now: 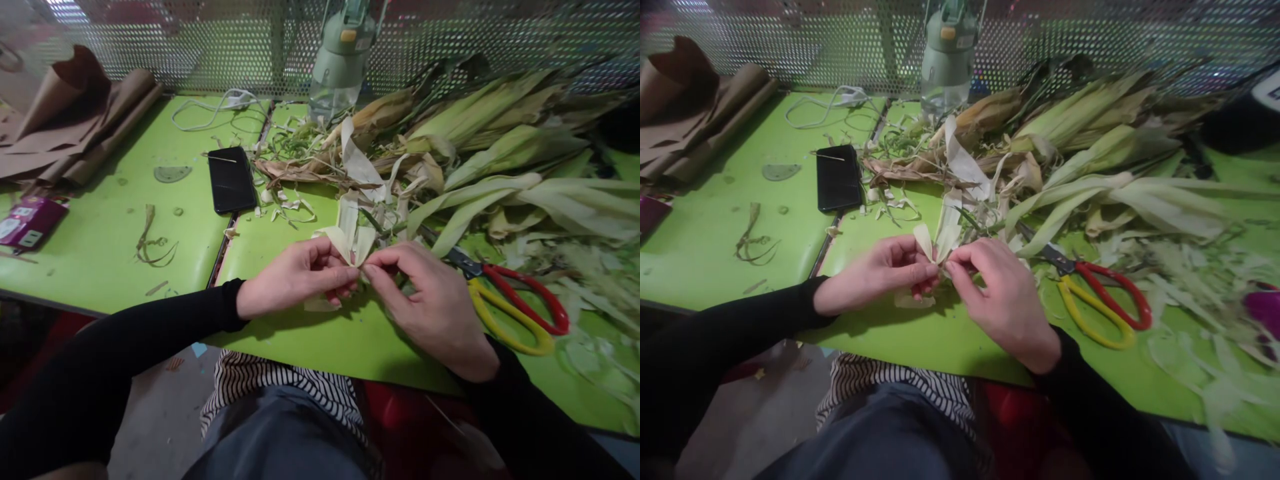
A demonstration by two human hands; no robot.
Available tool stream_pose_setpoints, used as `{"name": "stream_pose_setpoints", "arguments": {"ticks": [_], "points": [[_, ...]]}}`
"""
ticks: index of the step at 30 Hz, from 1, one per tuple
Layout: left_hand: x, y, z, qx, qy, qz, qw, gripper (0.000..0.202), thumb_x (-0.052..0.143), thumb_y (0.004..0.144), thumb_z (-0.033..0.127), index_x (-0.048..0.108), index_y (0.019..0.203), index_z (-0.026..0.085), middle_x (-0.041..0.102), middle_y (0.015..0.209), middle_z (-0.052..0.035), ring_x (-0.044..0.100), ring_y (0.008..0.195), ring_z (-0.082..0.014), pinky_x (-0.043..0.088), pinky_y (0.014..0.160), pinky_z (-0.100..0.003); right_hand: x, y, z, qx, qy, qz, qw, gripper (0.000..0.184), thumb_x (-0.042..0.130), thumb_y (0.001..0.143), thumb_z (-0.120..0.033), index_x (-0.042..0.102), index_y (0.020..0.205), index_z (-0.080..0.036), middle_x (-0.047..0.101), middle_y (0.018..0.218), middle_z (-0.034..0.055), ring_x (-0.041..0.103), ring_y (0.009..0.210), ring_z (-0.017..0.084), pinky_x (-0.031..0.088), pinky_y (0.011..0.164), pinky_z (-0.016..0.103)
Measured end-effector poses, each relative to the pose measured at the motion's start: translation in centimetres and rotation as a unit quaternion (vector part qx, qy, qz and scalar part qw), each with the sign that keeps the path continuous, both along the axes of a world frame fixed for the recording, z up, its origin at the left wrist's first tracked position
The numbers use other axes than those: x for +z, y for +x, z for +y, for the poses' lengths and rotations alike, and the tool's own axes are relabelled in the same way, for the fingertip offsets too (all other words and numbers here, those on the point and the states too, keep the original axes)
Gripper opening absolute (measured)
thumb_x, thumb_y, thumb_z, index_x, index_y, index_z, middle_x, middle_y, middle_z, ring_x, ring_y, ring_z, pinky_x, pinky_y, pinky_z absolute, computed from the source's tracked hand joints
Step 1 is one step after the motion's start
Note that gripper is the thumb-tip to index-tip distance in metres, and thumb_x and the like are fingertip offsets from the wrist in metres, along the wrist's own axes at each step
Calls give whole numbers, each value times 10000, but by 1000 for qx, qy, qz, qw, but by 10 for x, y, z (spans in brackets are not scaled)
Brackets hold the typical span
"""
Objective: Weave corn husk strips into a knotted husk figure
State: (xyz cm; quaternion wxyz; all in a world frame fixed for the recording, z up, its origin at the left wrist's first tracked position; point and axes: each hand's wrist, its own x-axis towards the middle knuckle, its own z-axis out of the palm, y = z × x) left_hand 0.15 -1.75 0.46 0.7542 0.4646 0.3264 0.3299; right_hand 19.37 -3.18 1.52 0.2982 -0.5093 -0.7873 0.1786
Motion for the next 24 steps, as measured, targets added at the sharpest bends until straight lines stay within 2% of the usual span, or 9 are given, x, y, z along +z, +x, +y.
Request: {"name": "stream_pose_setpoints", "arguments": {"ticks": [3, 6, 9, 11, 15, 20, 24], "points": [[8, 2, -7, -19, -2, -17, 1000, 278, 791, 781, 259, 569, 854, 109, 623, 685, 28, 583, 593, -58, 515, 589, -196, -2, 2, 2, -9, 40, -46, 998, 156, 522, 915, -264, 542, 761, -248, 611, 757, 70, 587, 754, 244, 434, 686, 379], [17, 3, -14, -59, -41, -31, 997, 221, 774, 793, 209, 589, 855, 106, 651, 709, 8, 622, 634, -74, 532, 620, -205, 0, 6, 5, -24, 33, -25, 999, 118, 521, 904, -241, 537, 787, -245, 612, 766, 64, 561, 701, 222, 401, 628, 358], [18, 1, -13, -31, -76, -51, 995, 165, 732, 830, 169, 595, 898, 107, 692, 763, -21, 674, 718, -104, 552, 700, -239, 4, 10, 6, -52, 21, 29, 998, 258, 473, 953, -280, 501, 698, -247, 542, 648, 19, 491, 576, 177, 366, 574, 341], [16, 0, -8, 1, -85, -80, 993, 103, 679, 869, 158, 598, 911, 111, 711, 794, -38, 688, 742, -115, 555, 739, -264, 7, 11, 5, -56, 12, 57, 997, 342, 444, 984, -335, 508, 659, -250, 524, 620, 13, 491, 570, 178, 374, 588, 347], [9, -3, 0, 31, -92, -109, 989, 8, 617, 886, 122, 621, 883, 115, 722, 808, -39, 687, 733, -114, 549, 765, -277, 6, 9, 3, 12, -23, 61, 998, 176, 562, 937, -418, 649, 878, -277, 687, 839, 46, 616, 754, 231, 441, 679, 373], [4, -2, 2, 11, -74, -88, 993, 123, 705, 847, 169, 594, 836, 116, 711, 740, -15, 661, 662, -87, 531, 690, -235, 3, 3, 1, 55, -32, 41, 997, 197, 565, 944, -385, 653, 815, -265, 677, 746, 24, 604, 676, 194, 446, 654, 343], [4, -3, 3, -11, -70, -52, 996, 185, 730, 833, 184, 562, 815, 111, 692, 690, -2, 645, 605, -68, 517, 623, -202, 3, 4, 0, 90, -86, 45, 991, 220, 531, 969, -355, 647, 818, -244, 672, 730, 6, 573, 624, 150, 425, 604, 296]]}}
